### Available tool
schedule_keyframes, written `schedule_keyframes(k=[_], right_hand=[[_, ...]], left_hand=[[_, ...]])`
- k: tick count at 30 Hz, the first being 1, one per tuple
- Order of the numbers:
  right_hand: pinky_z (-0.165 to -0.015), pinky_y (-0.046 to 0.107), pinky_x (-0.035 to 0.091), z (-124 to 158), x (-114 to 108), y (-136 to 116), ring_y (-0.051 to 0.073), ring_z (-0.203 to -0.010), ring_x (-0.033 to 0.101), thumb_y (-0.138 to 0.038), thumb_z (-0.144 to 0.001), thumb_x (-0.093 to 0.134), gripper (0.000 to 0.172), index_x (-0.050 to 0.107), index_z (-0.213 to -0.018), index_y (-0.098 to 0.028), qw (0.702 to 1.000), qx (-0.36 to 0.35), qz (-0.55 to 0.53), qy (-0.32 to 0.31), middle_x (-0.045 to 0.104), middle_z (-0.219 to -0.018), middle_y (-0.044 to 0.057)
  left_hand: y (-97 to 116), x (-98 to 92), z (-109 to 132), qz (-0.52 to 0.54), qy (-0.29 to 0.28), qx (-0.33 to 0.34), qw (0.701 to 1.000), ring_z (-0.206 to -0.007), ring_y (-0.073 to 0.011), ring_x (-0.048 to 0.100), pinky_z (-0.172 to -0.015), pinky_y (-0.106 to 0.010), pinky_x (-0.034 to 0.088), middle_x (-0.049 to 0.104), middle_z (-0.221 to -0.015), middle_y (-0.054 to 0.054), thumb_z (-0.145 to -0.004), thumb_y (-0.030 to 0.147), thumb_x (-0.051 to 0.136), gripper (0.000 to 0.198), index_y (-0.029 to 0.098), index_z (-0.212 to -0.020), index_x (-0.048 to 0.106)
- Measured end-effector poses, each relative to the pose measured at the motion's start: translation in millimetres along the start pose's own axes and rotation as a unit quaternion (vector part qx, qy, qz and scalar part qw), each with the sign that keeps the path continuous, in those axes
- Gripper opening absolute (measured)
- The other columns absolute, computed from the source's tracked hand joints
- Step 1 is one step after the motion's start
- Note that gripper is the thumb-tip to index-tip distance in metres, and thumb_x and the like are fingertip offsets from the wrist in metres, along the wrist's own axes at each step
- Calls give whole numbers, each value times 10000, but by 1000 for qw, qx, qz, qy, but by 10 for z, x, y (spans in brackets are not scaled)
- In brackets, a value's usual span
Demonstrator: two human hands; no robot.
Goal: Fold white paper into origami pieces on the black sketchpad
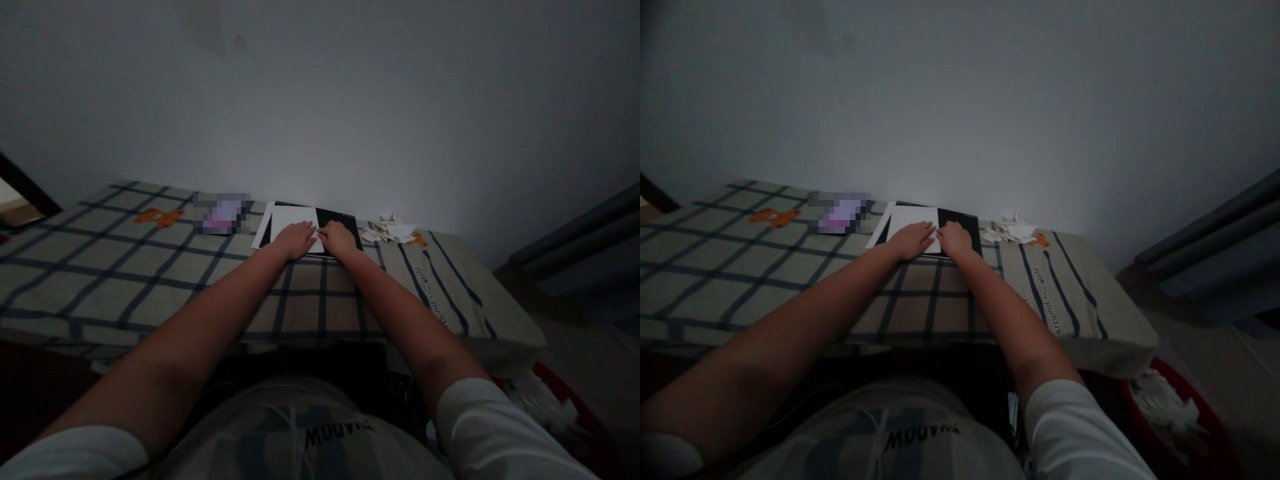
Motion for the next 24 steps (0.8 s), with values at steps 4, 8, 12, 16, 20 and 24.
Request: schedule_keyframes(k=[4,8,12,16,20,24], right_hand=[[-923,264,443,-121,19,100,189,-1084,613,-283,-984,469,314,725,-1139,-188,999,5,-36,-5,703,-1151,94],[-903,256,438,-218,-5,100,186,-1058,628,-246,-972,463,307,732,-1086,-148,999,-35,-25,-19,706,-1155,115],[-860,264,453,-227,-32,73,198,-1014,652,-247,-970,456,310,726,-1066,-130,998,-41,-4,-47,709,-1143,134],[-853,279,468,-92,-86,8,224,-1031,662,-254,-971,454,310,706,-1093,-121,998,-36,23,-50,706,-1155,149],[-835,322,496,133,-116,-54,253,-1020,672,-241,-973,431,319,695,-1104,-121,997,-35,49,-51,707,-1139,169],[-846,342,504,279,-122,-76,264,-1058,658,-241,-984,405,330,703,-1079,-137,996,-45,69,-41,697,-1156,169]], left_hand=[[7,72,6,1,9,-8,1000,-1482,-235,294,-1189,-414,257,322,-1605,-120,-1038,405,225,558,157,-1520,356],[26,62,26,13,-1,-15,1000,-1491,-248,271,-1195,-450,239,292,-1617,-117,-1035,403,219,564,167,-1533,338],[42,34,34,19,-8,-19,1000,-1495,-247,262,-1200,-445,224,281,-1621,-117,-1033,402,222,568,162,-1537,331],[45,24,35,15,-3,-18,1000,-1493,-239,268,-1197,-435,231,289,-1619,-112,-1034,403,222,562,171,-1532,342],[46,26,34,12,-1,-15,1000,-1492,-238,268,-1197,-428,229,293,-1617,-118,-1032,391,223,560,159,-1525,353],[50,45,20,17,3,-10,1000,-1494,-240,263,-1198,-431,223,288,-1620,-113,-1029,387,229,560,163,-1527,352]])
Point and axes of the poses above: each hand's wrist, its own z-axis away from the middle knuckle, its own x-axis out of the palm, y = z × x, the point moved 6 cm from there along -z, towards the middle knuckle
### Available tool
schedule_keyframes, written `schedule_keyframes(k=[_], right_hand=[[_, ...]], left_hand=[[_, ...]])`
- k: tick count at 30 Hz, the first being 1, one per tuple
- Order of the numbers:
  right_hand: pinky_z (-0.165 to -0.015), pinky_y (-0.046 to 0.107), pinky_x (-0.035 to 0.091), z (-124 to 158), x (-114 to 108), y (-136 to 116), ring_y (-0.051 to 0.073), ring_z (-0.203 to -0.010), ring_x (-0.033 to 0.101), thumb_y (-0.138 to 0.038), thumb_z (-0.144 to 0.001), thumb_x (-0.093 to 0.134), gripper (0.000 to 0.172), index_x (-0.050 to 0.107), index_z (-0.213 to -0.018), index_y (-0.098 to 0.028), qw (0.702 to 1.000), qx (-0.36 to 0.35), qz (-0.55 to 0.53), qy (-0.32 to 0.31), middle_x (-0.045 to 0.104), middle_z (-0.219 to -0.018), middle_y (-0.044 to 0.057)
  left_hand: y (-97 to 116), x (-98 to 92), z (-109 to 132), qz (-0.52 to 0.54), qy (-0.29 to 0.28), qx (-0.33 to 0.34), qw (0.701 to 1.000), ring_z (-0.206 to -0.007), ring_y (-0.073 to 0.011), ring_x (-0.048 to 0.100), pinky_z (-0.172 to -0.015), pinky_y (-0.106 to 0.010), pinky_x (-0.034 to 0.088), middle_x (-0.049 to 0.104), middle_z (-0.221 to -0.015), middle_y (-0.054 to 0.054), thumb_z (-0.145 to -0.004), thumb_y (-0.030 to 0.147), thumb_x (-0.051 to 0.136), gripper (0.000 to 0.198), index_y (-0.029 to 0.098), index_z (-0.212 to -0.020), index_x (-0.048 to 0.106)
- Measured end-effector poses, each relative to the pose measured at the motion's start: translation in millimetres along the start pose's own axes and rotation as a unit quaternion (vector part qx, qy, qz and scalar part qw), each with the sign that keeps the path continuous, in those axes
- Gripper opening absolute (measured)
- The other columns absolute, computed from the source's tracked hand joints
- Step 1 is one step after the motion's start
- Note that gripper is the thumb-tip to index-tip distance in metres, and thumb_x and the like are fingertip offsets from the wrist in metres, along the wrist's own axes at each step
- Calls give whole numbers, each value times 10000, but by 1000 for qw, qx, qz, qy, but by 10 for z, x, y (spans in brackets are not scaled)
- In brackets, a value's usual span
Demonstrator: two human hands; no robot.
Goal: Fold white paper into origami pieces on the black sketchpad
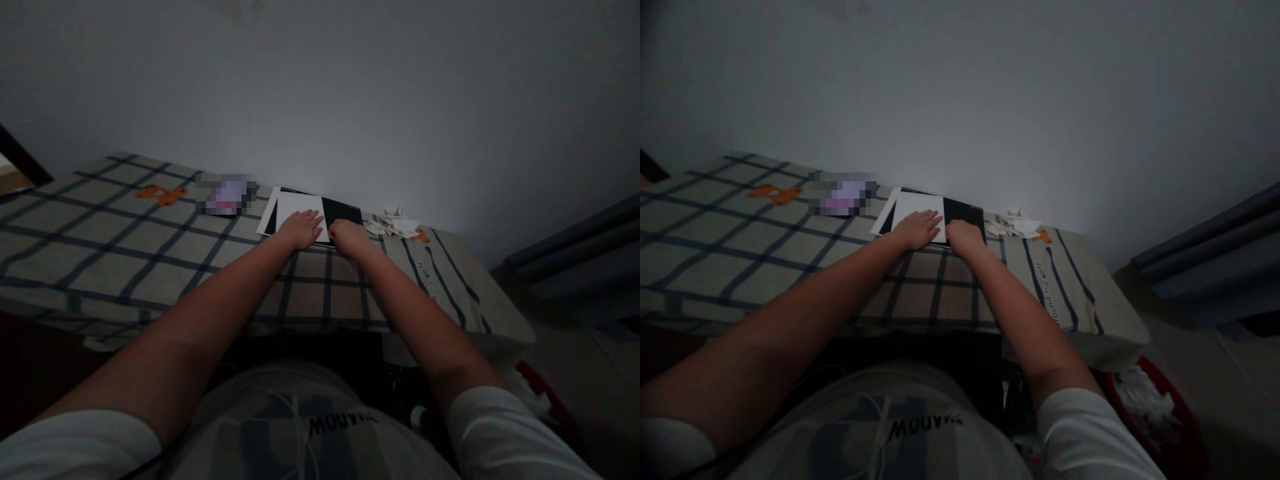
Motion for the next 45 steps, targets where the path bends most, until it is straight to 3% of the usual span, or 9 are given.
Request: schedule_keyframes(k=[12,24,37,45], right_hand=[[-873,360,510,-320,1,-38,291,-1075,659,-203,-980,401,330,669,-1139,-94,999,44,12,5,673,-1179,220],[-856,319,491,201,6,-120,257,-1068,637,-222,-1007,362,353,697,-1065,-128,999,-8,25,23,680,-1147,176],[-843,321,503,-129,6,-42,266,-1072,651,-238,-996,401,335,710,-1088,-145,999,48,4,19,687,-1174,162],[-862,316,492,182,57,-119,247,-1084,626,-226,-1014,320,402,708,-1063,-132,999,20,25,15,671,-1155,175]], left_hand=[[7,2,14,11,6,-7,1000,-1488,-249,277,-1195,-445,222,296,-1618,-106,-1028,406,215,571,176,-1536,341],[12,5,12,8,7,-3,1000,-1496,-255,257,-1203,-447,210,279,-1621,-128,-1026,389,237,572,138,-1526,353],[6,-6,18,0,3,-4,1000,-1492,-251,267,-1194,-446,230,285,-1618,-125,-1030,390,226,567,146,-1526,349],[6,-2,8,16,6,-3,1000,-1488,-259,274,-1199,-447,221,291,-1617,-125,-1024,381,269,561,141,-1522,360]])
Point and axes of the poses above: each hand's wrist, its own z-axis away from the middle knuckle, its own x-axis out of the palm, y = z × x, the point moved 6 cm from there along -z, towards the middle knuckle
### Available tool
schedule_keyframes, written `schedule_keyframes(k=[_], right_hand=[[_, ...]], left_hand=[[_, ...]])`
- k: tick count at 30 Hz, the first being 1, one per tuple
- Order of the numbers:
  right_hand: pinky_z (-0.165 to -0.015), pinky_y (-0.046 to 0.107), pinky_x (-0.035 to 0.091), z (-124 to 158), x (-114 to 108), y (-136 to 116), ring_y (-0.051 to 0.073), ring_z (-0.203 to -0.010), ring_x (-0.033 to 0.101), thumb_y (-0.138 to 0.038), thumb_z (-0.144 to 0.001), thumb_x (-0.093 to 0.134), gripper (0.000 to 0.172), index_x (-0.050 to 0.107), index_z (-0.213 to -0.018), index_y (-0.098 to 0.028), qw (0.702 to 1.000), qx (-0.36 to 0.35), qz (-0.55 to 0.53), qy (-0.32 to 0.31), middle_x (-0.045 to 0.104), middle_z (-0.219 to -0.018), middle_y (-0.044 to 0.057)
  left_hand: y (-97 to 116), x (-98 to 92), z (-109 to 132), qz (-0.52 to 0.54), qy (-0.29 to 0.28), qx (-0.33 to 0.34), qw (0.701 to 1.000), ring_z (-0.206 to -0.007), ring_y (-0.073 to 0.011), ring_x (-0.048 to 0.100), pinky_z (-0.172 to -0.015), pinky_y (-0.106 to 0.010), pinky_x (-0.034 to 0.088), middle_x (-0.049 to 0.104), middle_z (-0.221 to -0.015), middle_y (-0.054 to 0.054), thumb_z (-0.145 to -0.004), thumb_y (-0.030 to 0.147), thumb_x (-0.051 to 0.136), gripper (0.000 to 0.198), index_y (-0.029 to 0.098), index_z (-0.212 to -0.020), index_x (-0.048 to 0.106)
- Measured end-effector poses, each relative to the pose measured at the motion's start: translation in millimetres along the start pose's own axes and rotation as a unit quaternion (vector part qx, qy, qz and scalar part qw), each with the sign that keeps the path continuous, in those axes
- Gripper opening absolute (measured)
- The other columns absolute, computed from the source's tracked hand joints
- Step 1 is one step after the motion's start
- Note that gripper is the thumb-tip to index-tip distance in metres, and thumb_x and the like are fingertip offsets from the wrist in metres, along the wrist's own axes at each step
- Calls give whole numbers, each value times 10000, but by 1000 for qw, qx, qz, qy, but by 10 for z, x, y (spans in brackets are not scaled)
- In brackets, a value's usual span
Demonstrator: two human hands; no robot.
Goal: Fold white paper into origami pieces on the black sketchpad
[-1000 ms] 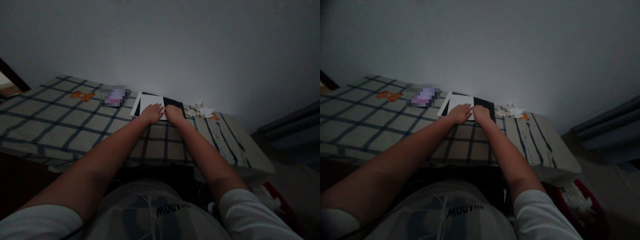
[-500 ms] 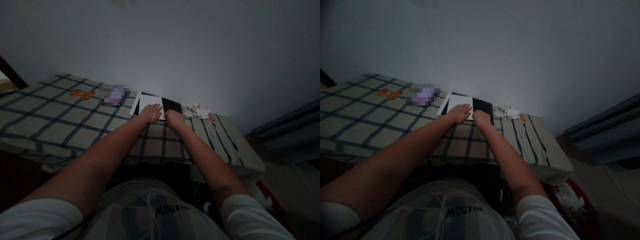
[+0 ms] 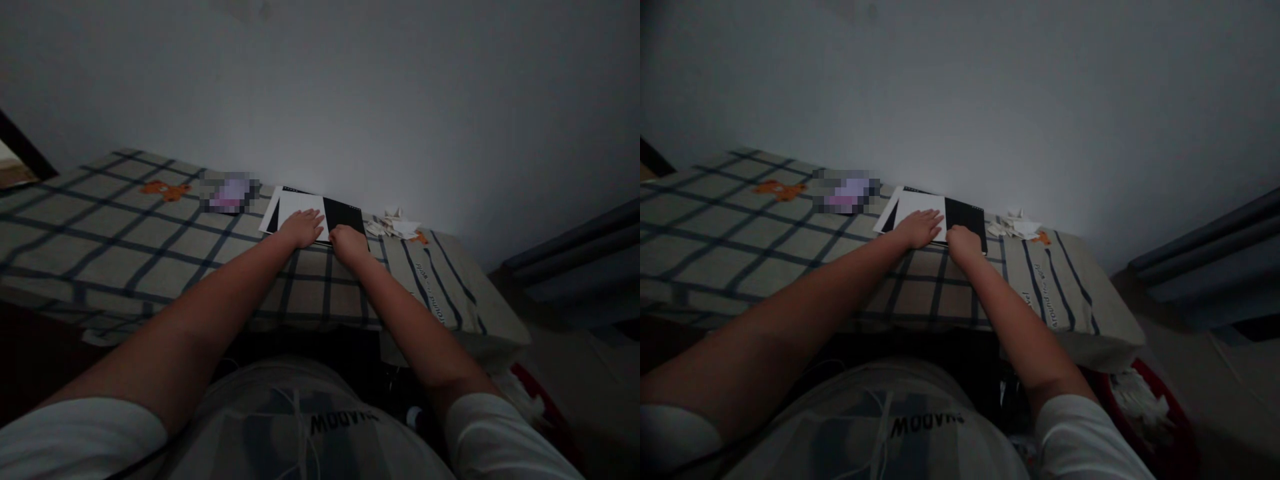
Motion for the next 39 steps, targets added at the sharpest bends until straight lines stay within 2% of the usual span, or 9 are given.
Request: schedule_keyframes(k=[6,15,19,24,28,39], right_hand=[[-845,314,497,91,-39,5,243,-1075,636,-226,-1012,330,387,707,-1052,-149,1000,-5,8,-4,674,-1158,156],[-824,366,517,-157,-109,4,298,-1037,671,-242,-985,414,338,704,-1094,-106,1000,7,-11,-6,701,-1122,190],[-818,371,514,-258,-129,117,300,-1012,683,-252,-956,472,310,728,-1076,-125,998,25,-45,-43,718,-1100,187],[-806,334,496,-337,-99,327,249,-1005,671,-280,-965,452,309,744,-1043,-215,993,32,-111,3,722,-1128,98],[-809,308,475,-390,-3,343,225,-1021,643,-302,-956,505,270,740,-1056,-215,989,-39,-136,33,712,-1132,78],[-843,270,421,-555,162,362,182,-994,596,-262,-964,520,239,727,-1028,-163,965,-186,-183,22,696,-1070,84]], left_hand=[[1,-3,-3,-1,-2,-2,1000,-1492,-262,267,-1196,-459,224,292,-1614,-132,-1028,389,256,564,139,-1524,358],[-15,4,7,-2,-4,3,1000,-1494,-258,259,-1196,-451,223,285,-1617,-136,-1032,374,255,556,136,-1527,342],[-30,16,11,-3,-13,7,1000,-1500,-261,245,-1198,-456,221,275,-1619,-139,-1037,385,231,567,126,-1531,334],[-17,4,30,-18,-17,8,1000,-1503,-271,237,-1203,-454,207,265,-1622,-141,-1023,491,255,636,128,-1542,312],[-6,-7,55,-31,-21,10,999,-1504,-288,230,-1200,-465,209,241,-1626,-159,-993,555,318,710,113,-1548,292],[32,-73,124,-31,-25,7,999,-1504,-299,226,-1207,-462,187,261,-1619,-169,-935,665,378,825,106,-1538,309]])
Point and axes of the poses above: each hand's wrist, its own z-axis away from the middle knuckle, its own x-axis out of the palm, y = z × x, the point moved 6 cm from there along -z, towards the middle knuckle
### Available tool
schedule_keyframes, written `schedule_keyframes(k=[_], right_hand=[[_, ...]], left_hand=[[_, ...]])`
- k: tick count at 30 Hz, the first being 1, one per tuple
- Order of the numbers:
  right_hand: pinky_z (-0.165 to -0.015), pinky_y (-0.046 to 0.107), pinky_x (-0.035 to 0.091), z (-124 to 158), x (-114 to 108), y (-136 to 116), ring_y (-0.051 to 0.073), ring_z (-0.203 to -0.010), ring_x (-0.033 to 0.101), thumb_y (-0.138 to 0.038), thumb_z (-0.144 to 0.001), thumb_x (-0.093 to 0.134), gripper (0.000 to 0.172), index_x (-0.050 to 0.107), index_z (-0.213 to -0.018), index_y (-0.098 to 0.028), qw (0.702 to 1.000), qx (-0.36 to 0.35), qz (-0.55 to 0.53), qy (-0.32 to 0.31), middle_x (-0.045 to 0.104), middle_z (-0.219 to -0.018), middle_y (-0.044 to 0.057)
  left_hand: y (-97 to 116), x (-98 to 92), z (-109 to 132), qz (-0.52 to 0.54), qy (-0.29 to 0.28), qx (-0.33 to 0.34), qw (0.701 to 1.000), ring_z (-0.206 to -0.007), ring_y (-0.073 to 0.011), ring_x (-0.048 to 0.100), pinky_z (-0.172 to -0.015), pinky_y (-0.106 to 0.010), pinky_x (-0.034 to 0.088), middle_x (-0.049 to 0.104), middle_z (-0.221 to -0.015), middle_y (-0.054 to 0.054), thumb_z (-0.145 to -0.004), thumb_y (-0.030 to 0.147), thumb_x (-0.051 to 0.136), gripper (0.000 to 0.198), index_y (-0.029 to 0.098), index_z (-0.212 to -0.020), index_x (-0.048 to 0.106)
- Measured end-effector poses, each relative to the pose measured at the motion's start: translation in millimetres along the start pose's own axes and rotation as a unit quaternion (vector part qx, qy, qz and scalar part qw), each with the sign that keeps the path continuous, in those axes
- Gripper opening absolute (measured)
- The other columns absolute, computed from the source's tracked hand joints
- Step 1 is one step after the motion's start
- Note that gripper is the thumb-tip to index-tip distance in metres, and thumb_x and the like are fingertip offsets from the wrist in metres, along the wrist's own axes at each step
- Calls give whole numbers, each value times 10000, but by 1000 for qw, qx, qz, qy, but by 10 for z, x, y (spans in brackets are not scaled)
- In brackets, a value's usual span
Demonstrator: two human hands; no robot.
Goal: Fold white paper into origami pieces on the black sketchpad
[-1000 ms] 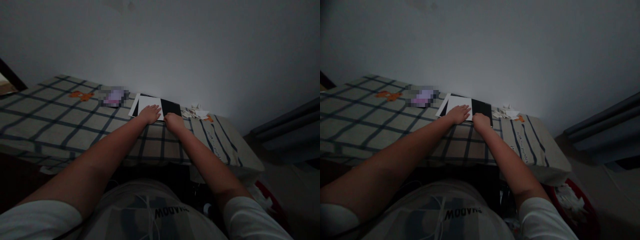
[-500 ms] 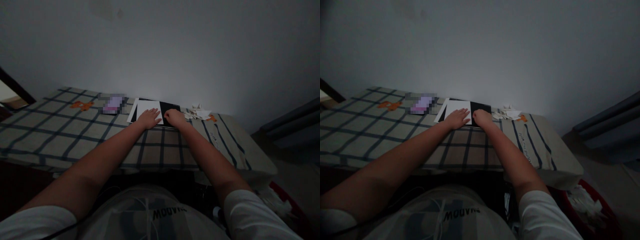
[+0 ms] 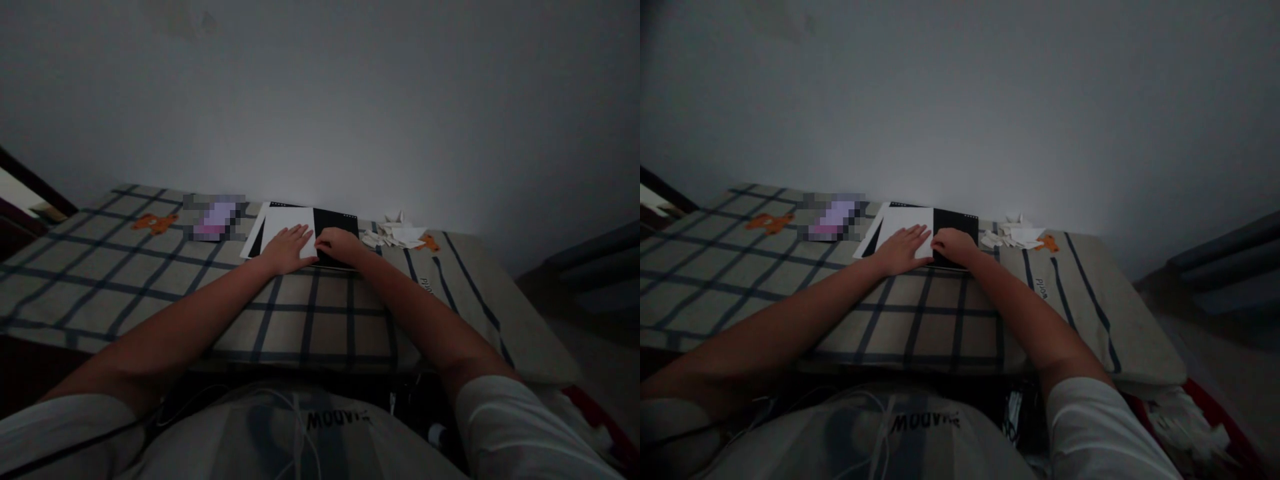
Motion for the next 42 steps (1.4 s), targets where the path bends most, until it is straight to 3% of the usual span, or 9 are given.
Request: schedule_keyframes(k=[7,13,20,26,31,36,42], right_hand=[[-823,268,408,-30,73,51,175,-962,584,-292,-973,528,246,699,-1084,-152,998,-60,-27,11,675,-1047,83],[-801,274,417,13,87,52,186,-979,587,-426,-997,474,399,652,-1265,-189,999,-26,-26,28,641,-1131,95],[-796,297,430,22,85,13,202,-974,572,-417,-1008,446,412,682,-1252,-183,999,-37,-13,24,643,-1082,103],[-815,301,428,47,116,3,203,-960,554,-409,-1004,464,401,709,-1190,-151,998,-44,-2,46,641,-1050,114],[-825,312,424,49,83,-19,219,-991,542,-377,-1020,416,403,724,-1124,-139,997,-43,25,63,638,-1036,121],[-801,340,446,157,32,-178,252,-1033,548,-342,-992,463,350,709,-1136,-139,997,22,54,46,645,-1118,143],[-1014,385,417,326,99,-475,257,-1281,495,-327,-970,529,448,566,-1350,-94,998,10,-13,59,571,-1395,160]], left_hand=[[-26,23,28,1,11,4,1000,-1502,-317,230,-1200,-490,208,254,-1616,-189,-911,679,430,854,133,-1549,277],[-51,43,53,12,17,16,1000,-1511,-304,204,-1211,-488,189,252,-1609,-216,-921,676,406,871,107,-1554,221],[-34,-61,105,42,37,23,998,-1504,-301,231,-1211,-479,214,250,-1614,-201,-942,606,416,788,108,-1537,279],[-44,-204,152,80,120,14,989,-1299,-267,524,-1096,-419,406,573,-1401,-125,-945,535,458,551,186,-1360,553],[-63,-219,192,67,123,-26,990,-1127,-257,627,-971,-398,484,708,-1154,-93,-972,477,399,455,197,-1219,659],[4,-178,239,32,95,-10,995,-1181,-247,622,-979,-386,496,676,-1275,-66,-982,407,376,427,227,-1229,675],[7,-115,271,69,82,16,994,-1297,-207,554,-1093,-358,444,600,-1400,-55,-954,251,386,410,203,-1270,643]])
Point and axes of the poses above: each hand's wrist, its own z-axis away from the middle knuckle, its own x-axis out of the palm, y = z × x, the point moved 6 cm from there along -z, towards the middle knuckle
